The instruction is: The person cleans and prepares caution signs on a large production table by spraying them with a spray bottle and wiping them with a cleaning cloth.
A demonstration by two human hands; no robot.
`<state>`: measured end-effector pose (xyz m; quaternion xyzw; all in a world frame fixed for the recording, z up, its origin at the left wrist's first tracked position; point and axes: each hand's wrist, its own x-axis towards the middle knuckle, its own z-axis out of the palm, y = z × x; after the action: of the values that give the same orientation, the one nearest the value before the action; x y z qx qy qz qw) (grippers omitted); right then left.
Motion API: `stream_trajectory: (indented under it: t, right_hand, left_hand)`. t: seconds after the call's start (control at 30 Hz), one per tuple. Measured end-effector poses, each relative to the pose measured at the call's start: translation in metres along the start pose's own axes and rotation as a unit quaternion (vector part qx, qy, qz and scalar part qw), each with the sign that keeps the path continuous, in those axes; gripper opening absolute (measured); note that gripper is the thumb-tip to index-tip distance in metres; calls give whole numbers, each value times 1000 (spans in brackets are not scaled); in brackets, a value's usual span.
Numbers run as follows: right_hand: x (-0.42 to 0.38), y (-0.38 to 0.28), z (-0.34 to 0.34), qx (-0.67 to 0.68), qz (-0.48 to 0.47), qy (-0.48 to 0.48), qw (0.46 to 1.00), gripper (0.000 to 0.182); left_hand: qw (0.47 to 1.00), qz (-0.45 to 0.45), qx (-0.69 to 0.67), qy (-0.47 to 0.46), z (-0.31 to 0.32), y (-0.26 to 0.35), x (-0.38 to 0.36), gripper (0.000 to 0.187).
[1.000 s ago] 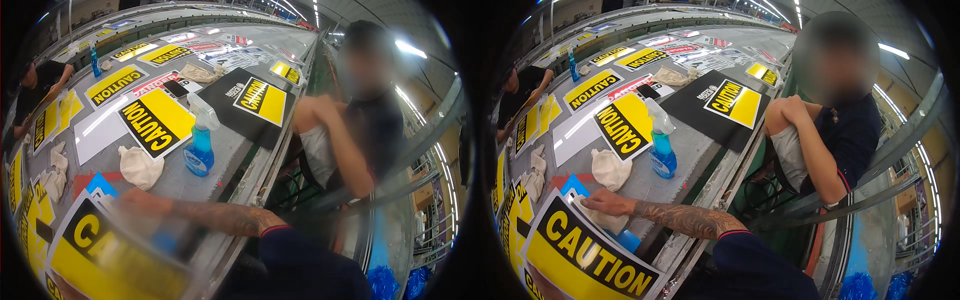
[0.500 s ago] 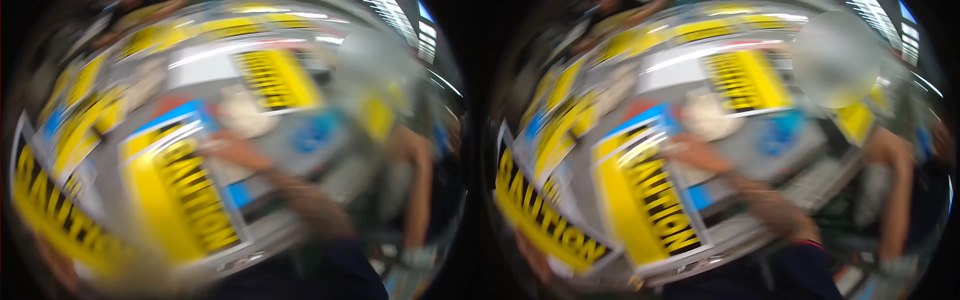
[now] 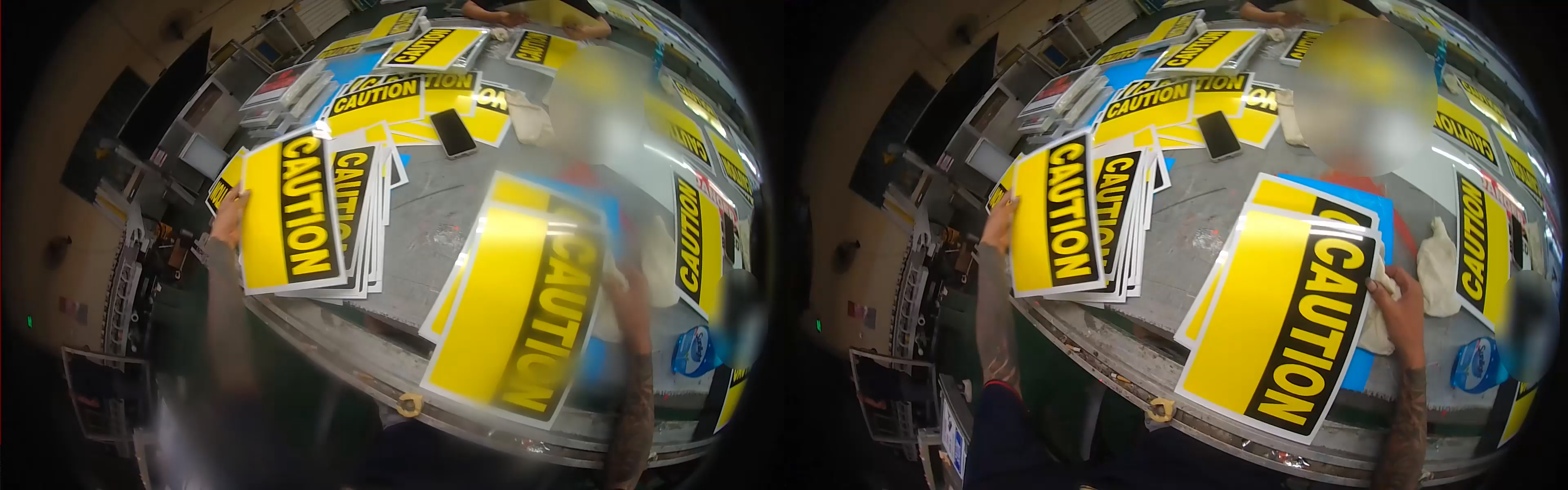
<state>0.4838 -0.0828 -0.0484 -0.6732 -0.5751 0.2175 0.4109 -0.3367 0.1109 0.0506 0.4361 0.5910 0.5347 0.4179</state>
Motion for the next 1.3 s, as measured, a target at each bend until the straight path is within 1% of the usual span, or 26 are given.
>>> stream_trajectory:
  t: [0.13,0.23,0.27,0.37,0.4,0.43,0.47,0.5,0.53,0.57,0.6,0.63,0.67,0.7,0.73,0.8,0.87,0.9,0.97,1.03,1.07,1.1,1.13,1.17,1.23,1.3]
  right_hand:
    - [0,6,2,8,1,8,1000,36]
    - [0,9,3,27,18,10,999,37]
    - [2,4,-1,34,68,-17,997,39]
    - [-2,18,3,10,56,23,998,44]
    - [-2,22,5,3,55,20,998,46]
    - [-1,25,6,-8,55,19,998,49]
    - [-2,30,3,-23,59,19,998,51]
    - [1,31,2,-37,84,-1,996,56]
    - [-2,37,7,-39,63,26,997,58]
    - [-2,39,4,-27,89,-12,996,58]
    - [-6,34,5,-39,80,13,996,58]
    - [-7,9,3,-59,24,37,997,54]
    - [-1,-2,-1,-66,26,7,997,49]
    - [4,-6,-2,-3,46,-34,998,44]
    - [4,-13,-8,23,47,-52,997,43]
    - [4,-16,-9,40,44,-48,997,44]
    - [3,-5,-10,39,36,-29,998,47]
    - [1,-7,-10,66,37,-22,997,46]
    - [2,-17,-20,5,18,-42,999,49]
    - [-8,27,1,-72,-87,111,987,53]
    - [-3,19,0,-59,-75,99,991,57]
    - [2,6,-4,-24,-92,116,989,51]
    - [7,-8,-9,11,-110,132,985,44]
    - [10,-22,-14,45,-130,147,979,37]
    - [8,-45,-35,7,-113,222,968,34]
    - [-5,-65,-57,41,-82,274,958,33]
  left_hand:
    - [999,-19,32,-38,36,-27,21,57]
    - [982,-30,184,19,47,-35,36,61]
    - [982,-20,186,14,52,-32,32,65]
    - [954,-8,291,68,66,-28,30,64]
    - [938,-1,333,94,65,-30,30,69]
    - [899,93,418,89,20,-73,75,71]
    - [844,128,509,110,12,-77,82,72]
    - [823,141,537,124,9,-78,85,64]
    - [810,194,538,130,13,-79,79,58]
    - [843,220,479,110,39,-72,60,50]
    - [871,243,418,87,73,-58,35,42]
    - [959,155,234,46,138,-32,-17,38]
    - [964,156,217,4,187,-13,-61,37]
    - [949,192,246,-52,211,-14,-87,36]
    - [936,185,283,-102,247,-7,-123,36]
    - [921,135,253,-262,290,-18,-169,45]
    - [889,142,310,-306,340,0,-218,57]
    - [887,155,304,-311,348,-3,-224,60]
    - [881,188,284,-329,370,-19,-228,66]
    - [909,195,196,-311,373,-59,-209,71]
    - [934,80,93,-335,377,-60,-199,76]
    - [928,100,99,-346,376,-62,-182,78]
    - [932,48,33,-358,386,-35,-188,77]
    - [920,72,8,-384,383,-32,-184,77]
    - [919,63,31,-387,390,-24,-178,77]
    - [890,134,231,-369,390,-45,-158,76]
